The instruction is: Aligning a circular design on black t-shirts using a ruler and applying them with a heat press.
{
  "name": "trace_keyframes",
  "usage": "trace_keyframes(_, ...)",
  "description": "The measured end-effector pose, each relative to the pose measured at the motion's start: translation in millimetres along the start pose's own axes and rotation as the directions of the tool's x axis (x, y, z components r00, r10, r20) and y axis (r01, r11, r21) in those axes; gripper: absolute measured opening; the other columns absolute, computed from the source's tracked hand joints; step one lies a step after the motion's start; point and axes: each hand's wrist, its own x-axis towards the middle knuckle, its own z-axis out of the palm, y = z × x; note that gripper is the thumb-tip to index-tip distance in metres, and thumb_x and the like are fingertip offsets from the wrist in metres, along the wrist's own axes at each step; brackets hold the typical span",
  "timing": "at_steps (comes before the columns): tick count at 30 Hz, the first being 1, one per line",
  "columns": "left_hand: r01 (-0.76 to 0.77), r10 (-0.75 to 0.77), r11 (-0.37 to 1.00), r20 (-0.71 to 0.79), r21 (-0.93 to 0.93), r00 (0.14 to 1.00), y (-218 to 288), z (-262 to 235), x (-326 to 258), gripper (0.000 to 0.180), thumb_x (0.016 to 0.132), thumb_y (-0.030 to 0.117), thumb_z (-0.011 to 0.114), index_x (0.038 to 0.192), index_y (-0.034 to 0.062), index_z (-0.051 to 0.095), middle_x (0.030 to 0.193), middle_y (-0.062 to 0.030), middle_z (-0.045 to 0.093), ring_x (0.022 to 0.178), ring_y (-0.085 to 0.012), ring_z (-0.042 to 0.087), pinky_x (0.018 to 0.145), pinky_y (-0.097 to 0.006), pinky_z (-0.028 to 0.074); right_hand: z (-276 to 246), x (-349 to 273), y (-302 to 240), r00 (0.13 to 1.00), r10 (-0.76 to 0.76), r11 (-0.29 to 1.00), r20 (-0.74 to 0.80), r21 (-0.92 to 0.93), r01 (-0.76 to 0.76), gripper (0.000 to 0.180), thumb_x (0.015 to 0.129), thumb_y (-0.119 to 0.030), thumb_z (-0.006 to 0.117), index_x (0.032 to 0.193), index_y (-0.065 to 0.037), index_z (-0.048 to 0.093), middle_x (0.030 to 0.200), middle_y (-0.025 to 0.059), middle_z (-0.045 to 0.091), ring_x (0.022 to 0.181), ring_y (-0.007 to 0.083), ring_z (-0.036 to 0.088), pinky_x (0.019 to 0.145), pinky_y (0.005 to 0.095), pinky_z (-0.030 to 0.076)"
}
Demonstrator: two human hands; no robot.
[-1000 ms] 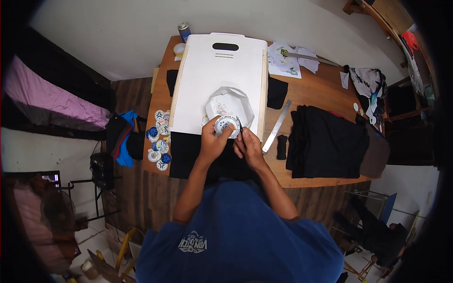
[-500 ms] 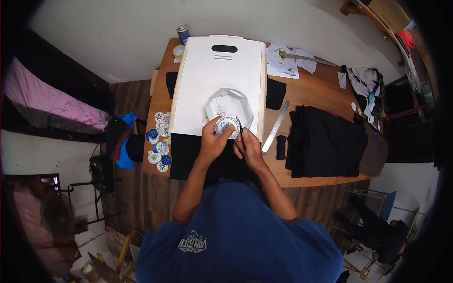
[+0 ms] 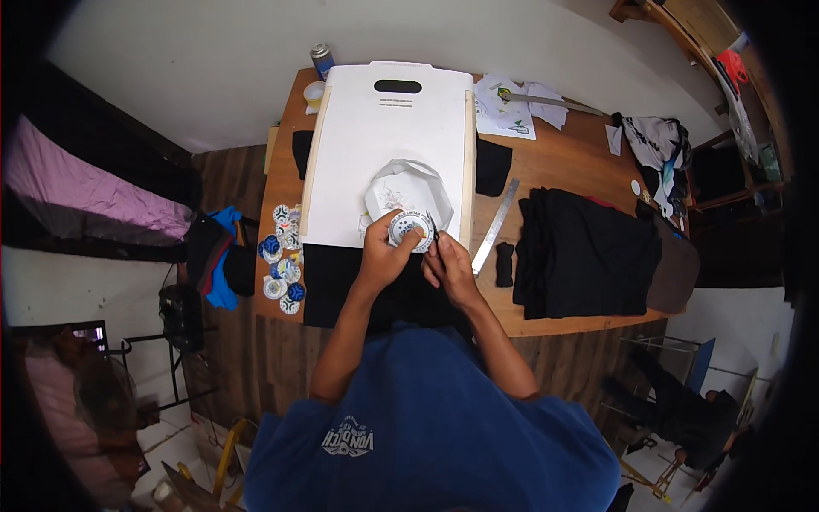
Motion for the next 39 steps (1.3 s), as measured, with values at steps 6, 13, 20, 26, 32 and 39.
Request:
trace_keyframes(6, 0.019, -0.019, 1.0, -0.006, 0.005, 1.0, -1, -1, 0, 0.01, 0.096, 0.007, 0.071, 0.101, -0.0021, 0.07, 0.089, -0.0024, 0.071, 0.081, -0.0074, 0.064, 0.071, -0.025, 0.052, -1, 1, 1, 1.0, 0.001, 1.0, -0.003, 0.001, -0.001, 0.04, 0.115, -0.042, 0.037, 0.094, -0.009, 0.046, 0.061, -0.0014, 0.033, 0.048, 0.0106, 0.031, 0.045, 0.0255, 0.032)
trace_keyframes(13, 0.094, -0.095, 0.995, 0.028, 0.03, 0.995, 1, 0, -1, 0.009, 0.095, 0.006, 0.07, 0.1, -0.002, 0.07, 0.089, -0.0023, 0.071, 0.081, -0.0071, 0.063, 0.071, -0.025, 0.052, 1, 0, 1, 0.996, -0.086, 0.995, -0.002, 0.041, 0.086, 0.042, 0.115, -0.043, 0.038, 0.096, -0.007, 0.049, 0.061, -0.0043, 0.032, 0.049, 0.0078, 0.028, 0.046, 0.0246, 0.034)
trace_keyframes(20, 0.014, -0.014, 1.0, -0.005, 0.021, 1.0, 1, 0, -1, 0.009, 0.095, 0.006, 0.07, 0.1, -0.0017, 0.07, 0.089, -0.0023, 0.071, 0.08, -0.0069, 0.063, 0.07, -0.025, 0.051, 1, 0, 1, 1.0, -0.016, 1.0, -0.004, -0.004, 0.016, 0.039, 0.115, -0.04, 0.036, 0.094, -0.008, 0.046, 0.061, -0.0016, 0.033, 0.048, 0.0097, 0.03, 0.045, 0.0246, 0.032)
trace_keyframes(26, 0.014, -0.014, 1.0, -0.001, 0.019, 1.0, 0, -1, -3, 0.01, 0.096, 0.007, 0.07, 0.1, -0.0019, 0.07, 0.089, -0.0028, 0.071, 0.081, -0.0074, 0.064, 0.071, -0.025, 0.052, 2, 0, 1, 1.0, -0.022, 1.0, -0.012, -0.014, 0.022, 0.039, 0.115, -0.04, 0.037, 0.093, -0.009, 0.046, 0.061, -0.0025, 0.032, 0.048, 0.0097, 0.029, 0.045, 0.0245, 0.032)
trace_keyframes(32, 0.013, -0.013, 1.0, -0.013, 0.002, 1.0, 1, 0, -3, 0.012, 0.096, 0.007, 0.071, 0.103, -0.0025, 0.071, 0.092, -0.0034, 0.072, 0.084, -0.008, 0.065, 0.073, -0.025, 0.053, 2, -1, -1, 0.999, -0.012, 1.0, -0.038, -0.015, 0.012, 0.041, 0.115, -0.041, 0.035, 0.093, -0.009, 0.046, 0.058, -0.0032, 0.03, 0.047, 0.0095, 0.029, 0.045, 0.0249, 0.031)
trace_keyframes(39, 0.094, -0.094, 0.996, -0.099, -0.004, 0.991, -21, -22, -32, 0.017, 0.099, 0.013, 0.073, 0.107, -0.0016, 0.072, 0.094, -0.0021, 0.073, 0.083, -0.006, 0.064, 0.073, -0.024, 0.052, -3, -9, 16, 0.96, 0.017, 0.998, -0.28, -0.051, -0.032, 0.038, 0.114, -0.039, 0.041, 0.1, -0.005, 0.052, 0.061, -0.001, 0.035, 0.05, 0.0103, 0.033, 0.049, 0.0262, 0.034)
